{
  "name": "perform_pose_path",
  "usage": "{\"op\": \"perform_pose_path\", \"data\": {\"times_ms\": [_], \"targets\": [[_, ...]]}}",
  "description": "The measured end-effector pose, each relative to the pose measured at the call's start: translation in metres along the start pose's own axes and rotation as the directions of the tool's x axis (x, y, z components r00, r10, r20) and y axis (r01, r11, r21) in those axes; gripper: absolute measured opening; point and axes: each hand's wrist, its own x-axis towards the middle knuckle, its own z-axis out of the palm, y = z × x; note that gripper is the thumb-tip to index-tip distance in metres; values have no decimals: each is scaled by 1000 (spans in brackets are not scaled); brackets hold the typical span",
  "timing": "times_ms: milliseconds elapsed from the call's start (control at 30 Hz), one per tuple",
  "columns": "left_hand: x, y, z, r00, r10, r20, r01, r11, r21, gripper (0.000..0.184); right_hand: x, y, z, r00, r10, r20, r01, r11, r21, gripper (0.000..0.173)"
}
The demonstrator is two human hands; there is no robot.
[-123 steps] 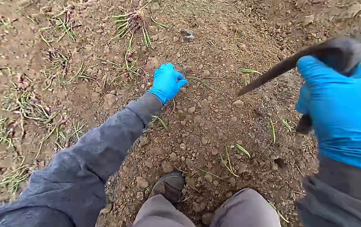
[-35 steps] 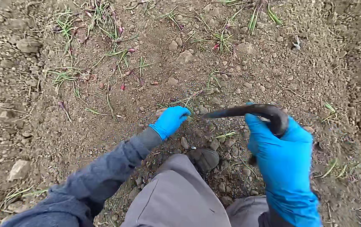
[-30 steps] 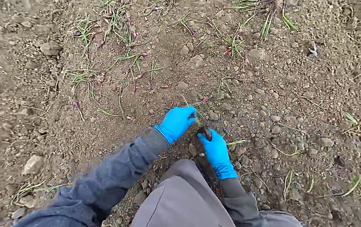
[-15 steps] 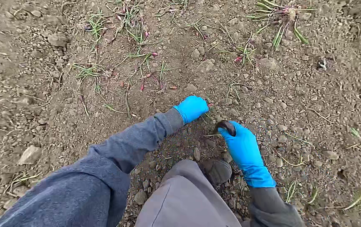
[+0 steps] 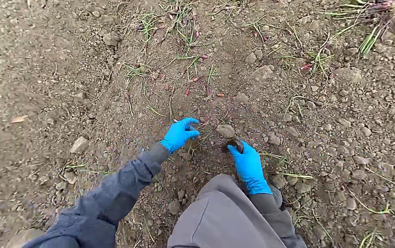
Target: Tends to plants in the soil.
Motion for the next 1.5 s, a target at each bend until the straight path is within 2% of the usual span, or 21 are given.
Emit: {"op": "perform_pose_path", "data": {"times_ms": [100, 167, 233, 300, 333, 400, 467, 533, 600, 667, 733, 800, 867, 967, 1033, 1100, 1167, 1233, 1300, 1400, 1500], "targets": [[4, -16, 6, 999, -46, -10, 44, 988, -149, 18, -1, 2, -4, 1000, 24, -20, -23, 1000, 18, 29], [4, -16, 3, 998, -40, -55, 31, 987, -161, 10, 1, 3, -5, 999, 30, -19, -29, 999, 28, 29], [0, -7, -1, 994, 30, -107, -34, 999, -38, 9, 2, 5, -4, 999, 39, -22, -37, 998, 56, 26], [-12, 10, 1, 964, 235, -126, -203, 954, 223, 10, 1, 8, -2, 998, 55, -15, -54, 995, 82, 25], [-16, 18, 8, 924, 363, -116, -301, 882, 362, 11, -1, 6, -2, 998, 61, -9, -60, 993, 98, 24], [-17, 28, 35, 846, 533, -10, -440, 708, 552, 11, -15, -10, -12, 999, 43, 5, -43, 995, 91, 25], [-10, 20, 75, 844, 502, 188, -493, 588, 641, 11, -47, -43, -42, 996, -54, -66, 58, 997, 56, 22], [-11, 3, 104, 862, 430, 269, -496, 604, 624, 13, -85, -71, -79, 951, -236, -200, 258, 961, 94, 19], [-15, 5, 98, 879, 450, 161, -456, 691, 561, 18, -103, -88, -106, 884, -366, -290, 432, 877, 210, 22], [-14, 15, 83, 894, 447, -25, -358, 747, 560, 20, -97, -82, -101, 869, -384, -312, 454, 869, 197, 24], [6, 32, 69, 943, 328, -56, -233, 769, 595, 31, -69, -57, -65, 930, -276, -241, 278, 960, -28, 24], [34, 46, 62, 982, 185, 42, -176, 799, 575, 40, -37, -32, -19, 998, -63, 23, 67, 945, -321, 33], [53, 49, 38, 988, 155, 25, -152, 909, 389, 34, -24, -27, 9, 976, 90, 199, 34, 840, -542, 45], [63, 34, -20, 997, 66, -49, -67, 997, -32, 27, -32, -23, 17, 973, 92, 211, 46, 819, -572, 49], [62, 22, -46, 997, -46, -60, 36, 986, -161, 23, -32, -23, 15, 977, 73, 198, 53, 826, -561, 48], [52, 4, -47, 997, -58, -45, 53, 994, -98, 19, -30, -23, 16, 979, 57, 196, 61, 834, -549, 47], [37, -7, -31, 999, 16, 44, -23, 985, 170, 31, -27, -22, 16, 979, 49, 198, 66, 841, -537, 47], [21, -19, -6, 992, 72, 108, -115, 875, 471, 38, -26, -22, 14, 978, 59, 202, 60, 842, -536, 48], [8, -37, -3, 992, 122, 11, -105, 803, 587, 23, -23, -25, 12, 973, 75, 216, 60, 826, -560, 48], [-4, -63, -50, 976, -8, -218, 147, 764, 629, 20, -20, -24, 11, 975, 46, 219, 93, 806, -584, 45], [-14, -87, -102, 935, -189, -300, 342, 703, 623, 29, -15, -36, 3, 962, 70, 263, 102, 804, -586, 40]]}}
